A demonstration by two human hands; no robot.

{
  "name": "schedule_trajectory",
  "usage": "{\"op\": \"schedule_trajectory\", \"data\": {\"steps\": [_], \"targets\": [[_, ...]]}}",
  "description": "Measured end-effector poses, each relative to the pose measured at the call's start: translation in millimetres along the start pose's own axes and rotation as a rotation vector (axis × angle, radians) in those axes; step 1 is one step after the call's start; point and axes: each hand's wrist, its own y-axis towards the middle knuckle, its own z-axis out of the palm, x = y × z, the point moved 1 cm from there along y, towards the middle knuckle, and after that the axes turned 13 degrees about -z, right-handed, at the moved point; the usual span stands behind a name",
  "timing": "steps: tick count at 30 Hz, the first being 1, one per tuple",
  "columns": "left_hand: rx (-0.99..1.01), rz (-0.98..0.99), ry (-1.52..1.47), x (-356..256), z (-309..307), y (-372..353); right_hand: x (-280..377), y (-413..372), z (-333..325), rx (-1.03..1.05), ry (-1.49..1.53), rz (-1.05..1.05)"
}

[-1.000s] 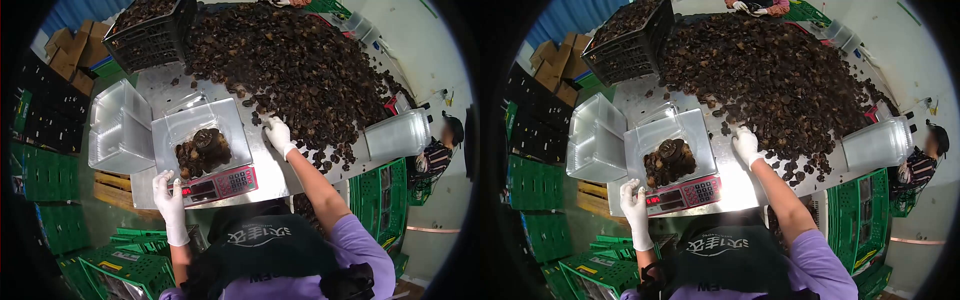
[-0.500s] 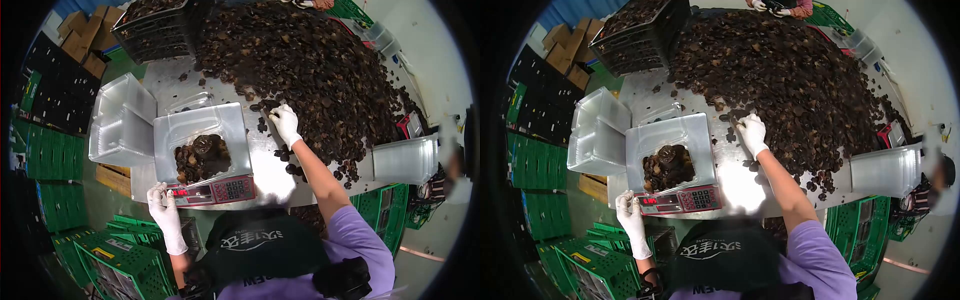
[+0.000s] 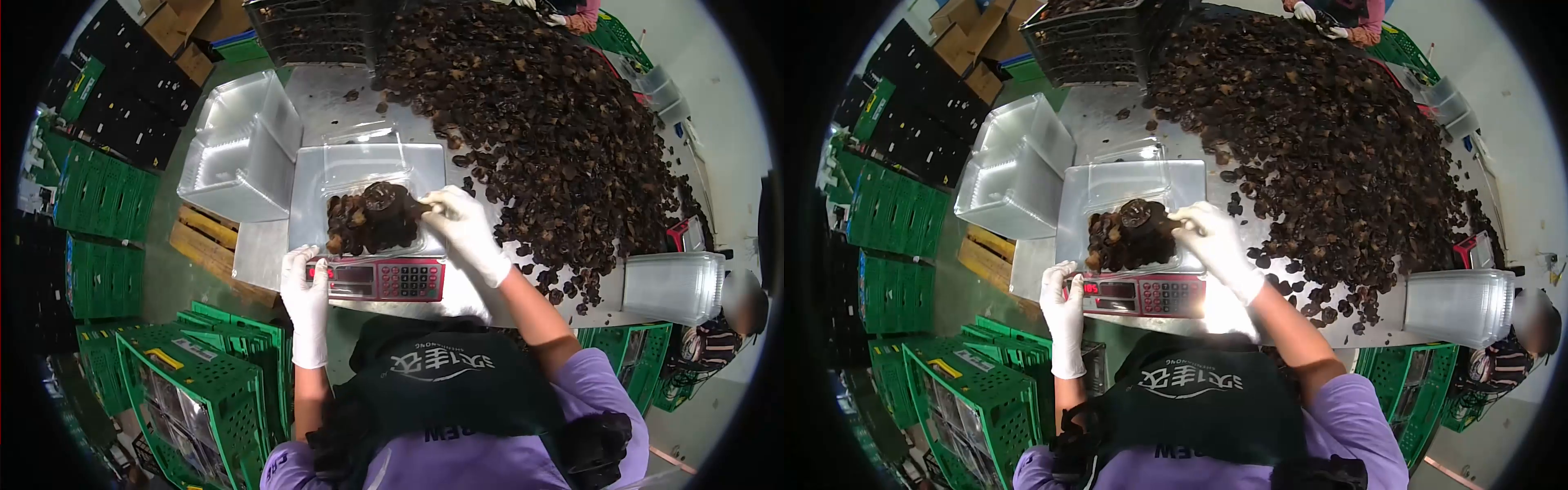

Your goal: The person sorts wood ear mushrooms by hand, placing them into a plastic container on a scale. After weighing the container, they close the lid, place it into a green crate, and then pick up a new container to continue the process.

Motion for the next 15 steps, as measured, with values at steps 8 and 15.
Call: {"op": "schedule_trajectory", "data": {"steps": [8, 15], "targets": [[0.014, -0.020, -0.103, 15.2, -19.9, 4.8, 17.8, -15.8, 17.7, 0.104, -0.544, -0.323], [0.239, -0.399, -0.656, 28.9, -14.6, 69.9, 20.7, -56.3, -4.8, -0.152, -0.134, 0.195]]}}
